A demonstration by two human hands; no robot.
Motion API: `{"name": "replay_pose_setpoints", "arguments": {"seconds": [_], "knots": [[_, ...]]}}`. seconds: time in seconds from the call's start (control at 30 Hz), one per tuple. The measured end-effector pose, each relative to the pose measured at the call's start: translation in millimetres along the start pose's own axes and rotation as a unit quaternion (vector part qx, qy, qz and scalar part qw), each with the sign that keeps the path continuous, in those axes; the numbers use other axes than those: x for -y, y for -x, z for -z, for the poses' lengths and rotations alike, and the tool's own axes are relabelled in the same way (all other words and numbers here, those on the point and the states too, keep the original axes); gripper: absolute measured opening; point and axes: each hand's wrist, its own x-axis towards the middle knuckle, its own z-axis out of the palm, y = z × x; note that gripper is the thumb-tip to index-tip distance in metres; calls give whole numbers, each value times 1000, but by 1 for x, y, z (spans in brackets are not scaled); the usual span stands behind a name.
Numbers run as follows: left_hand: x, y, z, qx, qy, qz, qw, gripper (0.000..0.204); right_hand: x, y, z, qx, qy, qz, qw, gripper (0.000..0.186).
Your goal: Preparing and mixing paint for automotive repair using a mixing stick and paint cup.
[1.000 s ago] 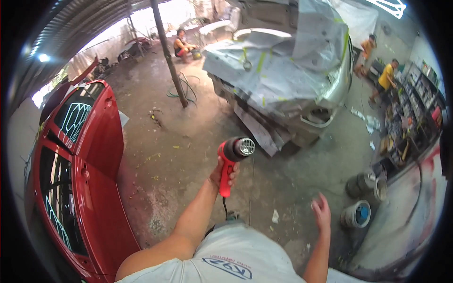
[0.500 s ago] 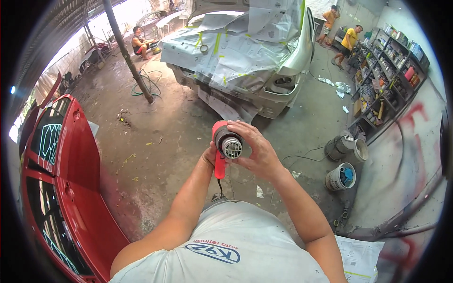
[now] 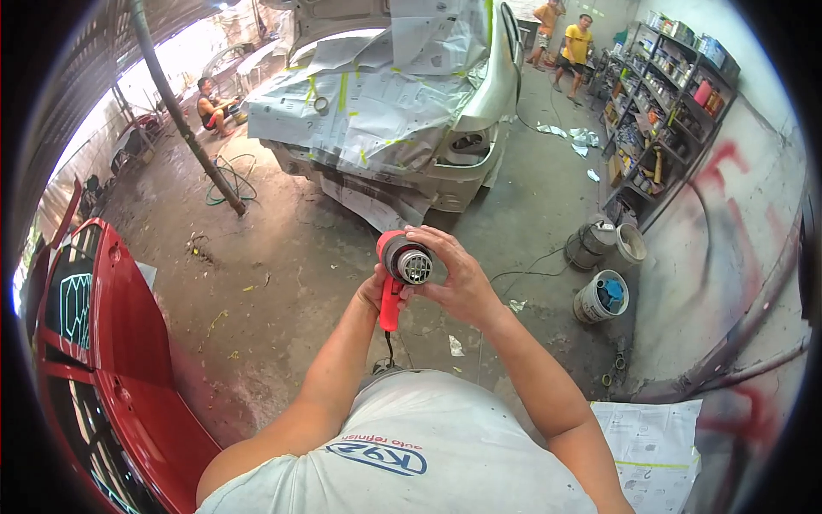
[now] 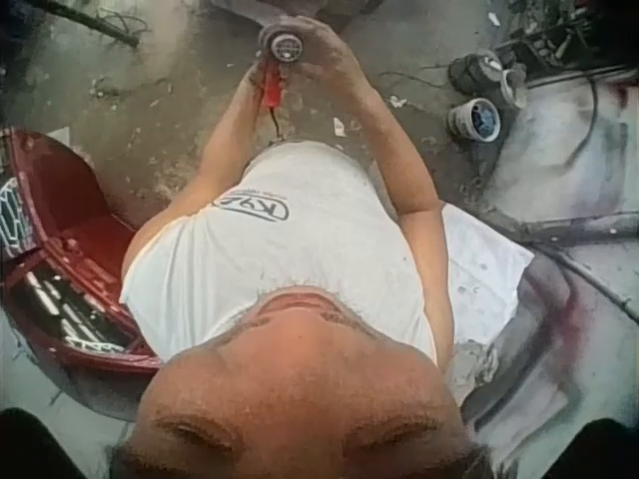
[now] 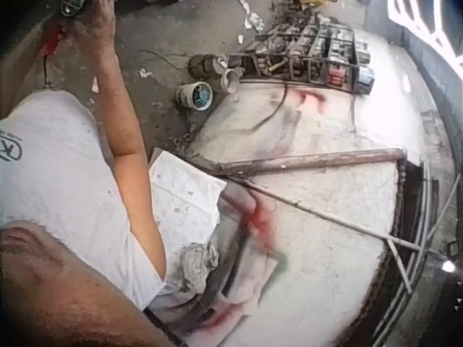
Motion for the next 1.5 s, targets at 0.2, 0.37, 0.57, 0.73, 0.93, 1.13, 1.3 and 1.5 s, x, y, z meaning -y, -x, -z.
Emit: {"name": "replay_pose_setpoints", "arguments": {"seconds": [0.2, 0.37, 0.57, 0.73, 0.93, 1.13, 1.3, 1.5], "knots": [[15, -4, 16, -30, -24, 45, 998, 73, -11, 24, 15, -18, -29, -8, 999, 68], [34, -35, 15, 14, -50, 100, 994, 78, -18, 47, 41, -67, -53, -21, 996, 63], [75, -61, 14, -9, -4, 124, 992, 76, -15, 88, 68, -72, -31, -65, 995, 67], [97, -108, 11, 10, 26, 164, 986, 76, -19, 106, 98, -103, -8, -100, 990, 67], [121, -184, 6, -45, 21, 172, 984, 66, -45, 111, 142, -122, 38, -134, 983, 66], [133, -270, 47, -27, 61, 164, 984, 58, -110, 95, 198, -125, 84, -144, 978, 67], [131, -341, 104, 9, 67, 234, 970, 63, -176, 75, 251, -143, 93, -189, 967, 67], [132, -406, 164, -5, 106, 301, 948, 67, -254, 67, 301, -190, 47, -215, 957, 66]]}}
